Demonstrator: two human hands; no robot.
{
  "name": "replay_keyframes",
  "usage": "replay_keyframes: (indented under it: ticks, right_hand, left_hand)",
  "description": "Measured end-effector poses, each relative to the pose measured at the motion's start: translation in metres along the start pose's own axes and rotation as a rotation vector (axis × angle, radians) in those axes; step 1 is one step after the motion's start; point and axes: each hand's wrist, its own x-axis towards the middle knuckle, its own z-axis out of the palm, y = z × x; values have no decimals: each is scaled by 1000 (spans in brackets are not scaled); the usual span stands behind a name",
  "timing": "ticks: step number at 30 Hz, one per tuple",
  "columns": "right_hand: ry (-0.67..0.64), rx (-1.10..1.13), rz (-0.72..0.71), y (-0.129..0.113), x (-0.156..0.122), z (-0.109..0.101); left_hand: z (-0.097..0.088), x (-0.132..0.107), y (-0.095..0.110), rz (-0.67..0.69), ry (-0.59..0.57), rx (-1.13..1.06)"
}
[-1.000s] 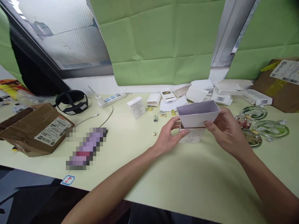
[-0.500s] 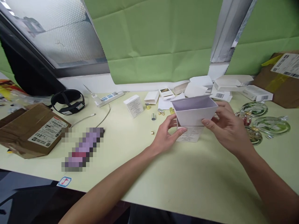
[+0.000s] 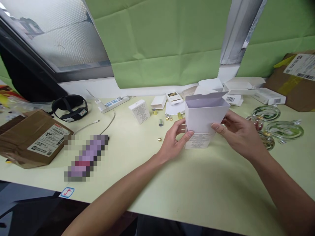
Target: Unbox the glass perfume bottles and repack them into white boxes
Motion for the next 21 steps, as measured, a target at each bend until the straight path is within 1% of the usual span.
replay_keyframes:
  ticks: [4, 7, 10, 12, 16, 19, 21]
  right_hand:
    - [-5, 30, 15, 2, 1, -1]
    - [2, -7, 0, 4, 2, -1]
    - [-16, -65, -18, 6, 3, -3]
    - [-44, -121, -54, 7, 4, -5]
    - [-105, -250, -138, 7, 4, -12]
    - [-172, -294, -99, 7, 5, -16]
    - [-180, -243, -63, 7, 4, -16]
  left_hand:
    - [0, 0, 1, -4, -9, -5]
    - [0, 1, 2, -1, -20, -11]
    - [-1, 0, 2, -32, -17, -1]
    - [-1, 0, 2, -41, -10, 5]
    - [0, 0, 2, -12, -6, 6]
    - [0, 0, 2, 7, -13, 7]
    - [0, 0, 3, 5, -21, 15]
